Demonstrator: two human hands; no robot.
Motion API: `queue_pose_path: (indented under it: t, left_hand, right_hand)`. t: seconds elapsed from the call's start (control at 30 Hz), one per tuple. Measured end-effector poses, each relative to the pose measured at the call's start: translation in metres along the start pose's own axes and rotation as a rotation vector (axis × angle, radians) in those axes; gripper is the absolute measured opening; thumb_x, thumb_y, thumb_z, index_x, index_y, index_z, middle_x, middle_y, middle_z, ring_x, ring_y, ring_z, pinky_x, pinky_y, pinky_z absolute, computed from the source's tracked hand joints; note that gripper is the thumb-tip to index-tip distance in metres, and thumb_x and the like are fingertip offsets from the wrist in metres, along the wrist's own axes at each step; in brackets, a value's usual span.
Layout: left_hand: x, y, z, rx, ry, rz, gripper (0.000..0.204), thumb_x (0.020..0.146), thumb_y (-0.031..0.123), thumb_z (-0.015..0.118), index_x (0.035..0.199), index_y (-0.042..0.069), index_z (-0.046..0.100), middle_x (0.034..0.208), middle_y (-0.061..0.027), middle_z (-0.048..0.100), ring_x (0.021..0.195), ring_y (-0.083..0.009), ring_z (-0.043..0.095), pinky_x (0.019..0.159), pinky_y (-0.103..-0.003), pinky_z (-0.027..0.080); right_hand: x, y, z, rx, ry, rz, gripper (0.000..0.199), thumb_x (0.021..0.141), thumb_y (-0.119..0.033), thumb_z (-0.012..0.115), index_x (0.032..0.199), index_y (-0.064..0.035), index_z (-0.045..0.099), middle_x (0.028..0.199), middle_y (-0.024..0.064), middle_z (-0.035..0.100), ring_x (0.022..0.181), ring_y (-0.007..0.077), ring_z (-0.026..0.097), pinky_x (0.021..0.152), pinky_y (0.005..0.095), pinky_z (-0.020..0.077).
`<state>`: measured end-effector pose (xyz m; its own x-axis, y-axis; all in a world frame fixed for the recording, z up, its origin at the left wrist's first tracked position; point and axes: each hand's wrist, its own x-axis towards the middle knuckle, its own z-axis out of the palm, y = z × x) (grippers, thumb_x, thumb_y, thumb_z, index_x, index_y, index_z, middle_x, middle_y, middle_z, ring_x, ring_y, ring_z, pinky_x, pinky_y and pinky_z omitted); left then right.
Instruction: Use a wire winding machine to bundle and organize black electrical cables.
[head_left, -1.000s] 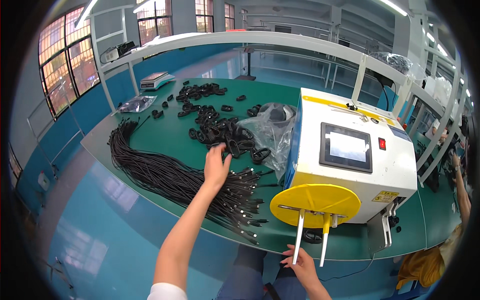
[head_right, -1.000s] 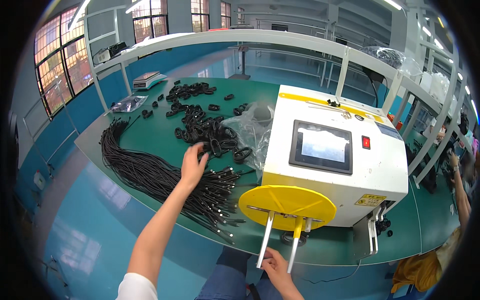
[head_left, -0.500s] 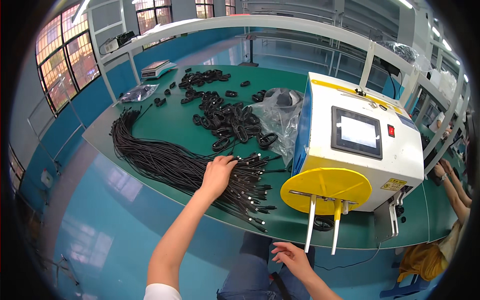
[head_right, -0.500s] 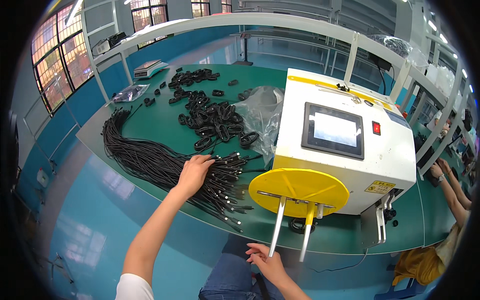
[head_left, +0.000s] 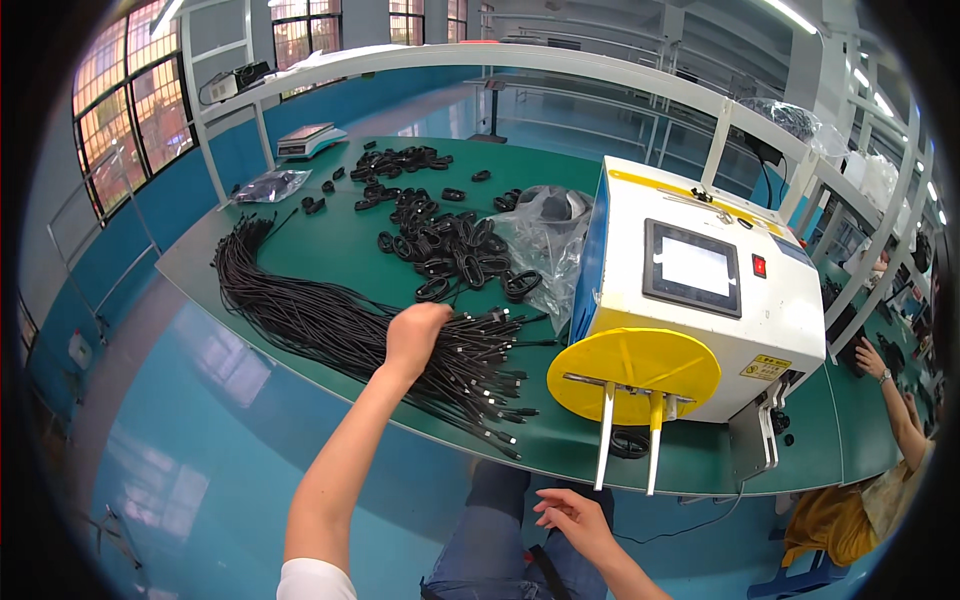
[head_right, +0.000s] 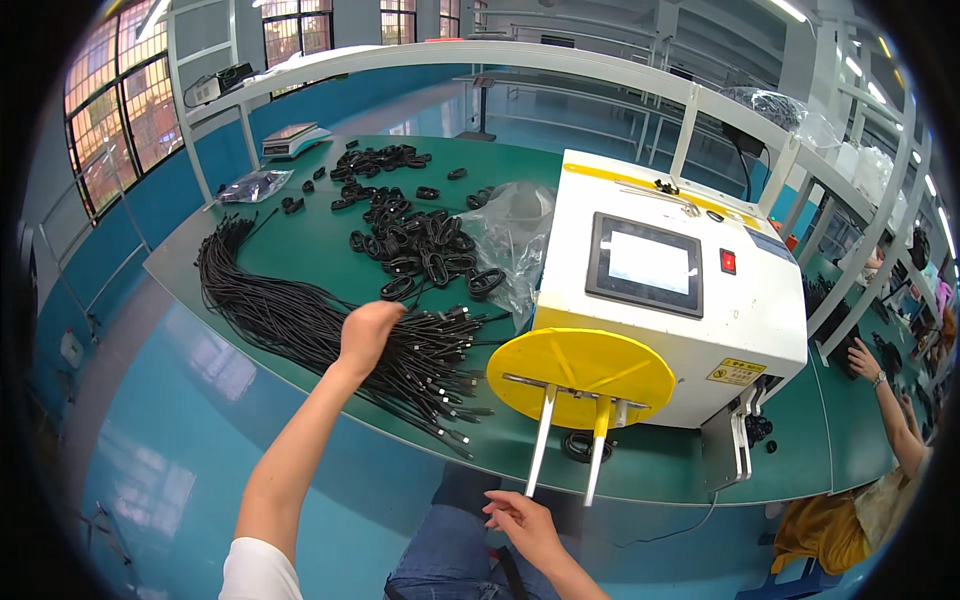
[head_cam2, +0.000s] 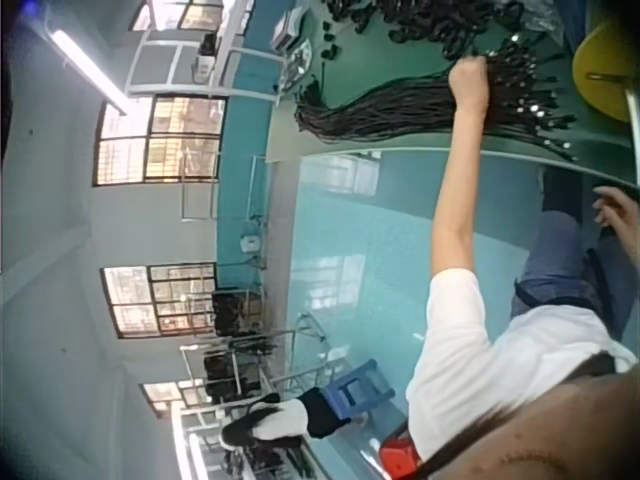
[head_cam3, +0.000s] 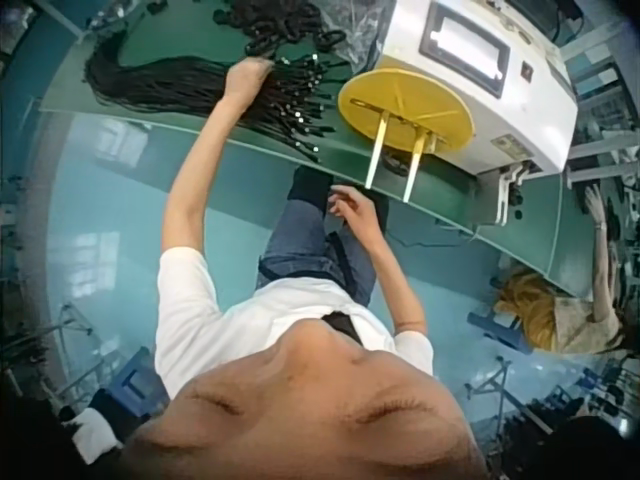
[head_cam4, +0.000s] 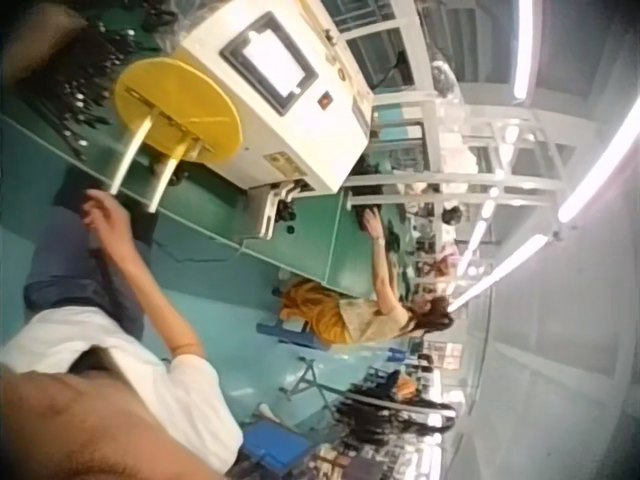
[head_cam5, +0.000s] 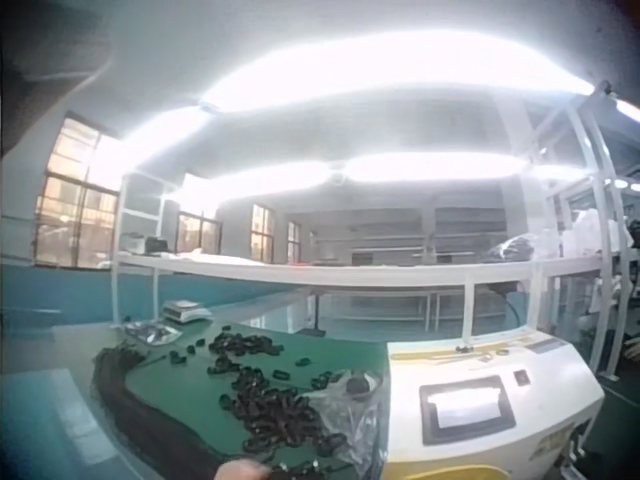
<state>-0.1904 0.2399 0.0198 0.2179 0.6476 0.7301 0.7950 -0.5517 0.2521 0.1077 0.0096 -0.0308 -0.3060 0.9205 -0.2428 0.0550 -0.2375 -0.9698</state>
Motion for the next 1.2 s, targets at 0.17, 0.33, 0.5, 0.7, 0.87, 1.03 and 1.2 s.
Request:
queue_pose_path:
  t: [0.17,0.33,0.5,0.7,0.87,1.03,1.2]
  left_hand:
    - [0.038,0.054,-0.06,-0.434,0.417,-0.16,0.021,0.078,-0.006,0.057,0.095,0.004,0.067,0.076,-0.0095,0.063,0.067,-0.0199,0.061,0.064,-0.028,0.049]
    - [0.056,0.173,-0.108,-0.294,0.194,0.481,0.024,0.075,0.001,0.062,0.099,0.003,0.066,0.07,-0.0034,0.055,0.063,-0.0139,0.056,0.053,-0.024,0.046]
    - [0.003,0.248,-0.08,-0.367,-0.183,0.669,0.031,0.075,0.013,0.057,0.104,0.01,0.064,0.065,0.0008,0.045,0.051,-0.0136,0.051,0.041,-0.026,0.041]
    - [-0.005,0.272,-0.063,-0.431,-0.4,0.585,0.029,0.074,0.014,0.064,0.103,0.011,0.064,0.067,-0.0017,0.049,0.053,-0.0153,0.054,0.043,-0.028,0.043]
    - [0.035,0.239,-0.092,-0.555,-0.276,0.382,0.029,0.074,0.004,0.068,0.103,0.009,0.067,0.066,-0.0048,0.053,0.053,-0.0166,0.051,0.047,-0.026,0.04]
    - [0.045,0.24,-0.097,-0.521,-0.215,0.146,0.029,0.076,-0.002,0.065,0.104,0.005,0.068,0.065,-0.0052,0.049,0.055,-0.0143,0.047,0.05,-0.025,0.036]
    - [0.032,0.229,-0.07,-0.492,-0.25,0.104,0.027,0.079,-0.004,0.063,0.104,0.004,0.068,0.066,-0.0054,0.049,0.058,-0.015,0.047,0.052,-0.026,0.036]
  right_hand:
    - [-0.003,-0.001,0.005,-0.03,-0.036,0.009,0.032,0.089,-0.003,0.052,0.121,-0.0044,0.055,0.102,0.0098,0.064,0.086,0.0137,0.064,0.074,0.0249,0.0514]
    - [-0.03,-0.029,0.0,-0.268,-0.122,-0.223,0.034,0.084,0.002,0.057,0.119,-0.002,0.055,0.102,0.0121,0.064,0.081,0.0156,0.065,0.07,0.0268,0.0531]
    - [-0.093,-0.081,-0.021,0.231,0.274,-0.341,0.026,0.072,0.01,0.055,0.097,0.0051,0.06,0.076,0.0156,0.064,0.061,0.0244,0.064,0.056,0.0296,0.0533]
    - [-0.119,-0.088,-0.068,-0.067,0.57,-0.642,0.026,0.077,0.012,0.054,0.101,0.0021,0.06,0.073,0.0115,0.059,0.063,0.0225,0.063,0.052,0.0301,0.0525]
    - [-0.11,-0.098,-0.107,-0.116,0.944,-0.882,0.015,0.085,0.004,0.052,0.1,0.0022,0.055,0.07,0.0091,0.057,0.052,0.0173,0.057,0.045,0.0268,0.0479]
    - [-0.056,-0.079,-0.103,0.189,0.789,-0.539,0.012,0.087,0.001,0.054,0.098,0.0022,0.057,0.072,0.0122,0.064,0.058,0.0154,0.061,0.055,0.0259,0.051]
    - [-0.001,-0.057,-0.076,0.188,0.577,-0.454,0.007,0.083,0.004,0.06,0.09,0.0044,0.06,0.078,0.0124,0.067,0.066,0.0156,0.064,0.06,0.0265,0.0529]
